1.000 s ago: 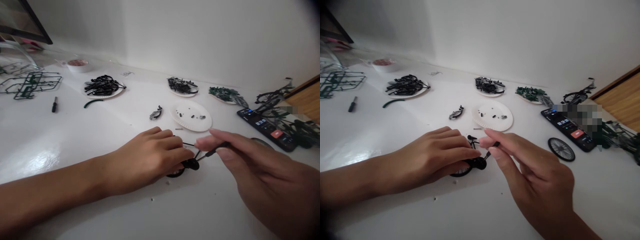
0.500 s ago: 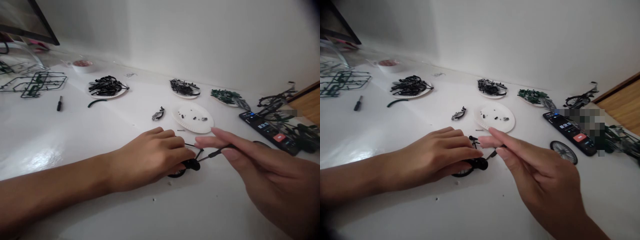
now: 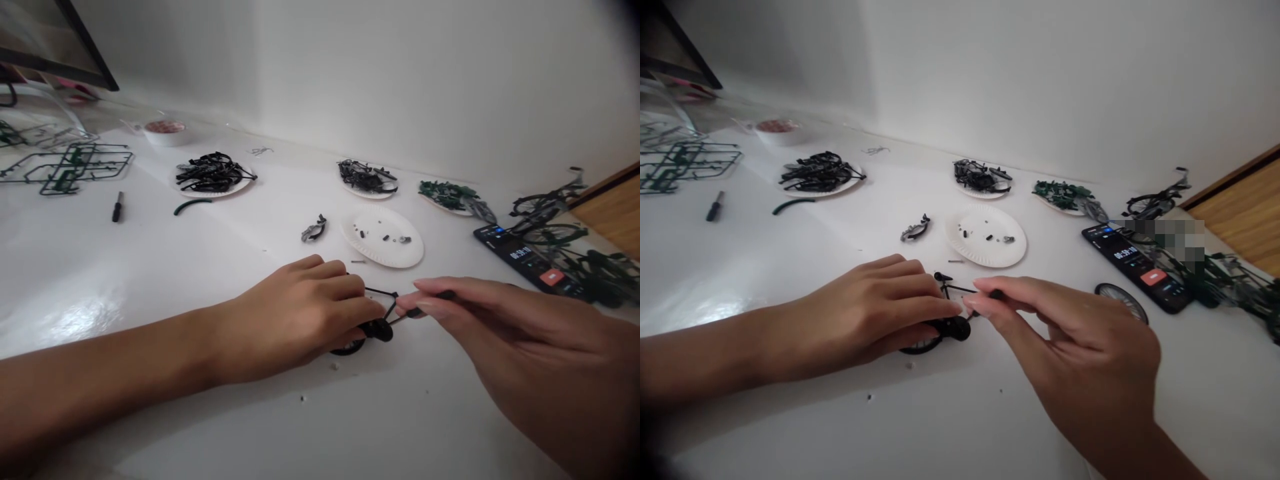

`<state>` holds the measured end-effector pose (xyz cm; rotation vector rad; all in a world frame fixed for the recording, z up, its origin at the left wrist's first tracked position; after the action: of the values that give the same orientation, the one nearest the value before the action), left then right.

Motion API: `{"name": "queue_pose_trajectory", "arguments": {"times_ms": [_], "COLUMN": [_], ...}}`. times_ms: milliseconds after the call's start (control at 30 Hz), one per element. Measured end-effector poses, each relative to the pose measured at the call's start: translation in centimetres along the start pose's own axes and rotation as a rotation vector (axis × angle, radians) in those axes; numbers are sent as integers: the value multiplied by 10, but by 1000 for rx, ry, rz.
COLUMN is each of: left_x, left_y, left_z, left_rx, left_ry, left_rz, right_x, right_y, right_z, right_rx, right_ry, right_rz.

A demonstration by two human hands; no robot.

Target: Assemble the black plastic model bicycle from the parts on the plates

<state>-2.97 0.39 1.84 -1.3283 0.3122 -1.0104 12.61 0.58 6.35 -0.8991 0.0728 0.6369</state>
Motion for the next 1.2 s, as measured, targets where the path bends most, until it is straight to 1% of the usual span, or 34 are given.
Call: {"name": "queue_pose_trajectory", "arguments": {"times_ms": [67, 167, 233, 400, 533, 733, 867, 1033, 1100, 1200], "left_x": [0, -1, -1, 0, 0, -2, -3, 4, 6, 7], "left_y": [0, 0, 0, -1, 0, -3, -2, 1, 2, 4], "left_z": [0, 0, 1, 0, 0, 2, 3, 2, 1, 1], "left_rx": [2, -12, -21, -8, -16, -17, -31, -79, -103, -108], "left_ry": [-1, -17, -21, -7, -15, -61, -73, -7, 7, 10], "left_rz": [0, 4, 10, -2, -12, -66, -68, 36, 80, 108], "right_x": [2, 1, 1, 2, -4, -8, -6, -5, -5, -13], "right_y": [2, 10, 12, 7, 3, 3, 4, 9, 13, 17], "right_z": [1, 3, 4, 3, -2, -7, -7, -5, -5, -6], "right_rx": [-17, -125, -173, -122, -29, 19, 20, 27, 0, -93], "right_ry": [23, -13, -32, 1, 39, 95, 90, 18, 1, -63], "right_rz": [31, 168, 225, 148, 57, 103, 132, 194, 229, 253]}}
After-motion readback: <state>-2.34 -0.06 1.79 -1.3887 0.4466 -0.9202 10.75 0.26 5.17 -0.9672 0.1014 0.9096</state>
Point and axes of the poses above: each hand's wrist, its own z-axis towards the middle knuckle, its own y-axis out of the palm, x = y × z, the point moved 8 cm from there along z, towards the middle knuckle, and after that the axes turned 8 degrees about -y, right-handed, at the moved point
